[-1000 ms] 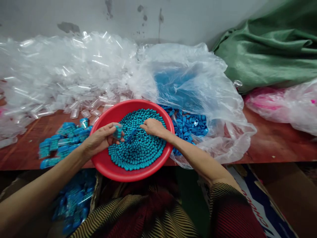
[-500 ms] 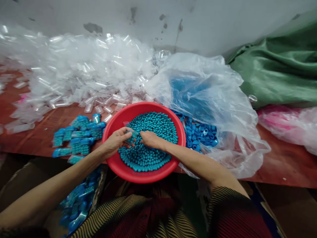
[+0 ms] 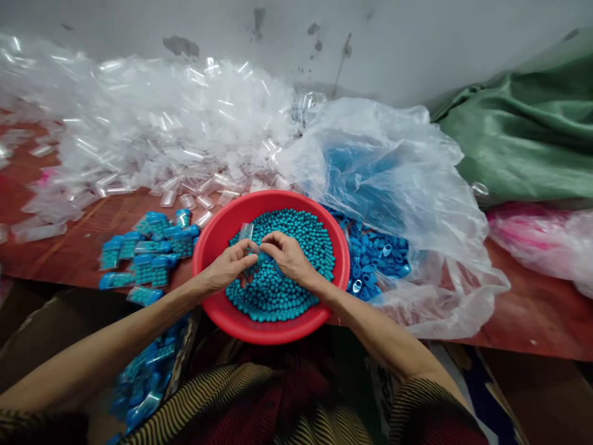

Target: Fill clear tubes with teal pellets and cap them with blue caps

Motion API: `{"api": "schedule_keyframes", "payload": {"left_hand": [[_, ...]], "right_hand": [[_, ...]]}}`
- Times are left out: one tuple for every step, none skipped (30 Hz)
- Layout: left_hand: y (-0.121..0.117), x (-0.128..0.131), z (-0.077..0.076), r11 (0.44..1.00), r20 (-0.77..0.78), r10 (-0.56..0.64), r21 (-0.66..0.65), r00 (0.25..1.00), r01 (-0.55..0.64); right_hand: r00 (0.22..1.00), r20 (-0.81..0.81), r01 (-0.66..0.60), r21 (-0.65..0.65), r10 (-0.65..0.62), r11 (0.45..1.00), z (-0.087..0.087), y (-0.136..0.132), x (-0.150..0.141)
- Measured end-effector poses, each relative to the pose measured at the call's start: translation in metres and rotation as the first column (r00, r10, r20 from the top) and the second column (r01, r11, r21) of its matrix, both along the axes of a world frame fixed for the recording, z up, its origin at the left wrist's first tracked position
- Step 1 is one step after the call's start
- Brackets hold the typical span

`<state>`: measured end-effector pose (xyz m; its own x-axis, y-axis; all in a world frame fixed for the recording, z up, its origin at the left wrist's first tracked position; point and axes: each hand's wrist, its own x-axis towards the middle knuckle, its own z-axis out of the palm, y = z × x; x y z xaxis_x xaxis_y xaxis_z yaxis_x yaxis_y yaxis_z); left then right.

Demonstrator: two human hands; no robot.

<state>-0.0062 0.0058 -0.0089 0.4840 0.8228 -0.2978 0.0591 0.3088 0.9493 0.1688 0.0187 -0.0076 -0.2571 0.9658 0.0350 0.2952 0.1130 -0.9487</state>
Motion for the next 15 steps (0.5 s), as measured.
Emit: {"api": "schedule_keyframes", "payload": {"left_hand": [[0.000,0.001,0.000,1.000,0.008,0.015,0.000,1.000,-0.015],[-0.001,0.003,0.000,1.000,0.013,0.028,0.000,1.000,-0.028],[-0.001,0.004,0.000,0.999,0.015,0.034,0.000,0.999,-0.034],[-0.002,0.004,-0.001,1.000,0.016,0.031,0.002,0.999,-0.031],[-0.002,0.004,-0.001,1.000,0.016,0.024,0.005,1.000,-0.024],[-0.002,0.005,-0.001,1.000,0.014,0.015,0.009,1.000,-0.015],[-0.002,0.005,-0.002,1.000,0.011,0.009,0.013,1.000,-0.009],[-0.002,0.006,-0.002,1.000,0.008,0.007,0.017,1.000,-0.008],[-0.002,0.006,-0.003,1.000,0.004,0.005,0.023,1.000,-0.005],[-0.002,0.007,-0.003,1.000,-0.002,0.003,0.031,1.000,-0.002],[-0.002,0.008,-0.003,0.999,-0.012,-0.004,0.037,1.000,0.005],[-0.003,0.009,-0.003,0.999,-0.020,-0.012,0.040,1.000,0.013],[-0.004,0.010,-0.002,0.999,-0.024,-0.023,0.036,0.999,0.024],[-0.004,0.010,-0.002,0.999,-0.022,-0.032,0.028,0.999,0.032],[-0.005,0.011,-0.001,0.999,-0.016,-0.037,0.018,0.999,0.037]], "right_hand": [[1.000,0.008,-0.011,0.010,0.011,1.000,0.001,-0.004,-0.001],[1.000,0.018,-0.025,0.015,0.025,1.000,0.002,-0.008,-0.001],[0.999,0.019,-0.043,0.009,0.043,0.999,0.003,-0.012,0.001],[0.998,0.008,-0.068,-0.010,0.068,0.998,0.003,-0.015,0.003],[0.996,-0.018,-0.090,-0.043,0.090,0.995,0.003,-0.017,0.005],[0.994,-0.052,-0.103,-0.083,0.099,0.991,0.003,-0.019,0.007],[0.992,-0.088,-0.102,-0.127,0.091,0.987,0.003,-0.019,0.008],[0.991,-0.116,-0.090,-0.166,0.072,0.982,0.002,-0.019,0.009],[0.990,-0.129,-0.073,-0.188,0.049,0.979,0.001,-0.019,0.009],[0.992,-0.120,-0.050,-0.182,0.028,0.982,0.000,-0.018,0.010],[0.996,-0.092,-0.026,-0.148,0.012,0.989,0.000,-0.017,0.010],[0.998,-0.055,-0.011,-0.098,0.006,0.995,0.000,-0.017,0.010],[1.000,-0.023,-0.006,-0.055,0.005,0.998,-0.001,-0.016,0.010],[1.000,-0.004,-0.008,-0.036,0.008,0.999,0.000,-0.016,0.011],[1.000,-0.003,-0.017,-0.046,0.017,0.999,0.000,-0.015,0.012]]}}
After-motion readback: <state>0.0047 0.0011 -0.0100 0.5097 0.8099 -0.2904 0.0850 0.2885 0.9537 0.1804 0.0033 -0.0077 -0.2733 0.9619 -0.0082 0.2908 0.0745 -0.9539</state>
